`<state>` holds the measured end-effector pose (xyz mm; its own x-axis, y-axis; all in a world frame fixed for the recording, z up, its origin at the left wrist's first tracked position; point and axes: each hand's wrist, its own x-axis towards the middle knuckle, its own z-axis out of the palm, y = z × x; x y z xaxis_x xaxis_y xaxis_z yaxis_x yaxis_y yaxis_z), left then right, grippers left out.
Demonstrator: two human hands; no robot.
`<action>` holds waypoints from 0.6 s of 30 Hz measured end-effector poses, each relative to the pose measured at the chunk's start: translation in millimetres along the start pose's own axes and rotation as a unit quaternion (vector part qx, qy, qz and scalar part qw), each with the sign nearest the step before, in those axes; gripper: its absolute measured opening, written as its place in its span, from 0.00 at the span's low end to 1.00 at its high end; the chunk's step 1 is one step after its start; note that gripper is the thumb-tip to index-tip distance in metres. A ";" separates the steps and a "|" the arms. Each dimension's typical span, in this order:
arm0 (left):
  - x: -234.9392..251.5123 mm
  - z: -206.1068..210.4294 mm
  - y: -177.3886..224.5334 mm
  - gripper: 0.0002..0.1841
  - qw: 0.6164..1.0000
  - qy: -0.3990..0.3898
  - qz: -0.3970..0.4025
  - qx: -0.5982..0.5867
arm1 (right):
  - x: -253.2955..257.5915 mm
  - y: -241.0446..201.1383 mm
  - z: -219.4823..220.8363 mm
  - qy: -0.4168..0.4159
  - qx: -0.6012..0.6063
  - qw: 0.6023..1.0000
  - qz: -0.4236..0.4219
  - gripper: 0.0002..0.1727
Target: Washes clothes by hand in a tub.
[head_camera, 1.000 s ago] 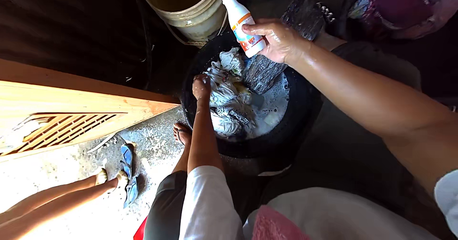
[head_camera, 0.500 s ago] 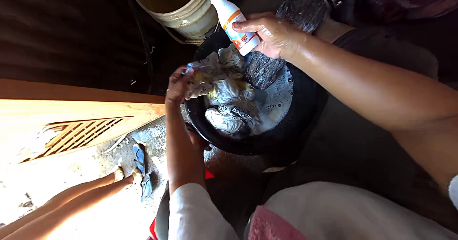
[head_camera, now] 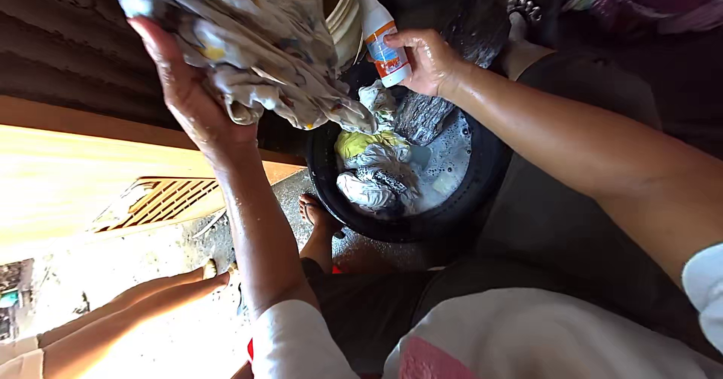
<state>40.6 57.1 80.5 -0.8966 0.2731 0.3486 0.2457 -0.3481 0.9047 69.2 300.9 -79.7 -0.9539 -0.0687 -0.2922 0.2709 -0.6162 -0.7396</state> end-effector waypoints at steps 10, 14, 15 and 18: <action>42.1 -13.9 45.7 0.26 0.984 0.129 0.117 -0.044 | -5.6 30.3 -1.0 -0.169 -0.034 0.984 0.053 0.19; 10.5 -9.9 -3.9 0.16 0.970 0.123 0.038 0.206 | 2.1 20.6 -1.1 -0.122 0.132 0.983 0.035 0.21; -0.5 -12.8 -25.1 0.18 0.946 0.107 0.030 0.303 | 3.0 16.6 -1.1 -0.114 0.166 0.979 0.034 0.23; -41.2 -26.9 -85.6 0.42 0.853 -0.024 -0.063 0.517 | 7.2 19.6 -2.5 -0.117 0.224 0.967 0.027 0.24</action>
<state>46.6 51.6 -17.9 -0.9296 0.2956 0.2201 0.3651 0.6575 0.6591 68.0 290.2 -97.9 -0.9573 -0.2537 -0.1386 0.2878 -0.8809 -0.3757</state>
